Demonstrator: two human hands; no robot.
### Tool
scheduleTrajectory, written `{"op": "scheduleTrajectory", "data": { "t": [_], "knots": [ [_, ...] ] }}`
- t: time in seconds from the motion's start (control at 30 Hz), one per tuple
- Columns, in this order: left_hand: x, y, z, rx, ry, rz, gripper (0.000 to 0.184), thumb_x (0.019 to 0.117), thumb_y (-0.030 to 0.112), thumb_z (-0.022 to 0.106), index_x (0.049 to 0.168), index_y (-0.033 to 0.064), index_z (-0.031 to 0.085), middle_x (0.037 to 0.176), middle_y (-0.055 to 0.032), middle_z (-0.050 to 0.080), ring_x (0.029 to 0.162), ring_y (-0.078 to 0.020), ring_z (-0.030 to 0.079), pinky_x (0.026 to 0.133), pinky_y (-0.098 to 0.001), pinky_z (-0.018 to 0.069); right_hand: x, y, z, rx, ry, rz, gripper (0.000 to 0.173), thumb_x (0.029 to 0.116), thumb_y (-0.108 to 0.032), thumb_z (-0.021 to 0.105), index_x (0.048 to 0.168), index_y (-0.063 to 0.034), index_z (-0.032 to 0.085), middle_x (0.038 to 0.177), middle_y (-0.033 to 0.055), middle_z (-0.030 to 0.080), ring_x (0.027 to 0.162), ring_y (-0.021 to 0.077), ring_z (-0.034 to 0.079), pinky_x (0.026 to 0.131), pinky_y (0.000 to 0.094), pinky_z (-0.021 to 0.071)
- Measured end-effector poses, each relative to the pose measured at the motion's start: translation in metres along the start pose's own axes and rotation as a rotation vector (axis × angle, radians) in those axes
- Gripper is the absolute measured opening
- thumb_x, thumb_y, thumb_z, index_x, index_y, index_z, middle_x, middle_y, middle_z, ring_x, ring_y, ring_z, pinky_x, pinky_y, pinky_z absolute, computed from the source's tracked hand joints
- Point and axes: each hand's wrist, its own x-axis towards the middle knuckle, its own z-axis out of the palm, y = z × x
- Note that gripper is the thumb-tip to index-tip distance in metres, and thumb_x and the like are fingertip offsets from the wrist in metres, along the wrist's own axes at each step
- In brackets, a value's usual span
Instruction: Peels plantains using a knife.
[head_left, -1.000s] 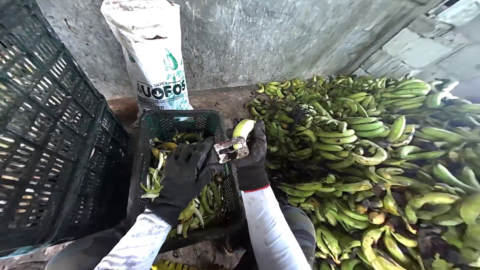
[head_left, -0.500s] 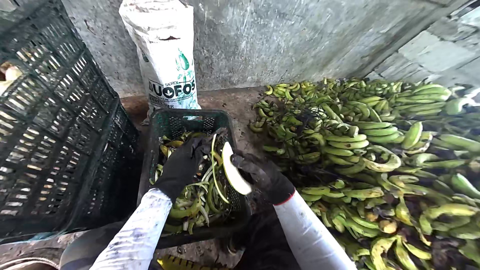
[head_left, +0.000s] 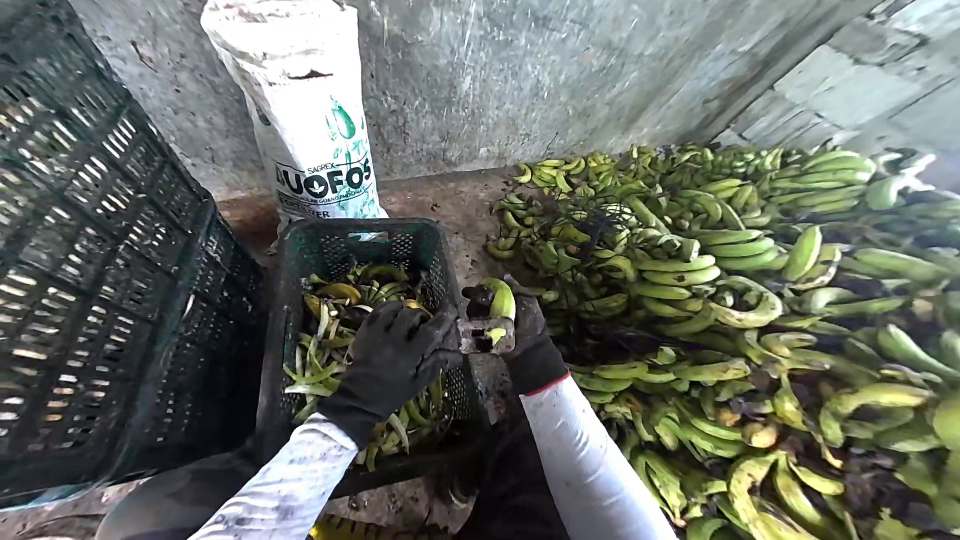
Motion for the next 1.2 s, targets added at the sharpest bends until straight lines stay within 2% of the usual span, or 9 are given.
{"op": "scheduleTrajectory", "data": {
  "t": [0.13,0.27,0.4,0.53,0.67,0.8,0.9,1.07,1.2],
  "knots": [
    [0.020,-0.004,-0.022,-0.269,-0.365,-0.508,0.049,0.1050,0.043,0.053,0.150,0.0225,0.053,0.125,-0.0170,0.067,0.111,-0.0356,0.066,0.095,-0.0591,0.0522,-0.008,0.012,0.017,-0.216,-0.161,0.111,0.047,0.1085,-0.042,0.028,0.107,-0.0122,0.064,0.081,0.0050,0.067,0.065,0.0119,0.065,0.057,0.0265,0.0571],
    [0.023,-0.025,-0.032,-0.386,-0.381,-0.774,0.046,0.1064,0.048,0.048,0.144,0.0229,0.055,0.116,-0.0147,0.070,0.101,-0.0328,0.068,0.089,-0.0608,0.0524,-0.012,0.027,0.016,-0.350,-0.222,0.092,0.030,0.1031,-0.035,0.042,0.112,-0.0126,0.058,0.080,0.0040,0.065,0.066,0.0109,0.064,0.061,0.0265,0.0575],
    [0.009,-0.015,-0.031,-0.243,-0.302,-0.447,0.060,0.1003,0.054,0.055,0.152,0.0235,0.050,0.134,-0.0168,0.062,0.120,-0.0382,0.061,0.100,-0.0620,0.0483,-0.001,0.011,0.005,-0.094,-0.160,0.153,0.054,0.1085,-0.049,0.026,0.100,-0.0126,0.065,0.078,0.0041,0.068,0.066,0.0125,0.067,0.059,0.0292,0.0592],
    [-0.009,-0.005,-0.008,-0.055,-0.071,0.028,0.059,0.0982,0.064,0.049,0.137,0.0235,0.066,0.113,-0.0165,0.072,0.107,-0.0389,0.068,0.089,-0.0585,0.0542,-0.001,-0.001,-0.006,-0.156,-0.044,0.043,0.050,0.1111,-0.034,0.021,0.098,-0.0118,0.064,0.078,0.0015,0.068,0.068,0.0090,0.066,0.062,0.0251,0.0576],
    [-0.015,-0.003,0.003,0.014,-0.023,0.116,0.052,0.0993,0.060,0.051,0.136,0.0267,0.067,0.112,-0.0157,0.072,0.106,-0.0382,0.067,0.091,-0.0579,0.0530,-0.003,0.002,-0.007,-0.289,0.101,0.014,0.045,0.1120,-0.030,0.025,0.100,-0.0084,0.062,0.074,0.0022,0.065,0.062,0.0080,0.063,0.057,0.0231,0.0556],
    [-0.009,0.008,-0.008,-0.100,-0.209,-0.176,0.055,0.0982,0.053,0.056,0.141,0.0203,0.063,0.123,-0.0215,0.068,0.112,-0.0437,0.066,0.092,-0.0611,0.0530,-0.002,0.012,0.003,-0.291,0.062,0.160,0.042,0.1099,-0.038,0.030,0.099,-0.0129,0.061,0.073,0.0016,0.064,0.063,0.0102,0.064,0.057,0.0267,0.0560],
    [0.007,0.002,-0.023,-0.326,-0.430,-0.565,0.052,0.1045,0.042,0.054,0.152,0.0218,0.050,0.132,-0.0179,0.063,0.117,-0.0358,0.064,0.100,-0.0582,0.0498,-0.007,0.025,0.012,-0.525,-0.040,0.047,0.026,0.1107,-0.021,0.036,0.118,-0.0082,0.058,0.084,0.0017,0.065,0.072,0.0078,0.064,0.065,0.0243,0.0568],
    [0.003,-0.031,-0.017,-0.466,-0.399,-0.865,0.044,0.1090,0.044,0.044,0.145,0.0210,0.055,0.121,-0.0134,0.069,0.108,-0.0285,0.068,0.095,-0.0558,0.0527,-0.015,0.033,0.026,-0.664,-0.154,-0.026,0.036,0.1084,-0.027,0.039,0.133,-0.0090,0.057,0.102,0.0006,0.067,0.088,0.0054,0.064,0.079,0.0229,0.0559],
    [0.000,-0.039,-0.018,-0.697,-0.303,-1.080,0.048,0.1065,0.049,0.049,0.141,0.0163,0.054,0.113,-0.0139,0.068,0.097,-0.0262,0.069,0.084,-0.0500,0.0592,-0.004,0.028,0.014,-0.443,-0.201,-0.017,0.038,0.1051,-0.034,0.040,0.132,-0.0130,0.059,0.093,0.0031,0.067,0.073,0.0096,0.064,0.066,0.0261,0.0570]
  ]
}}
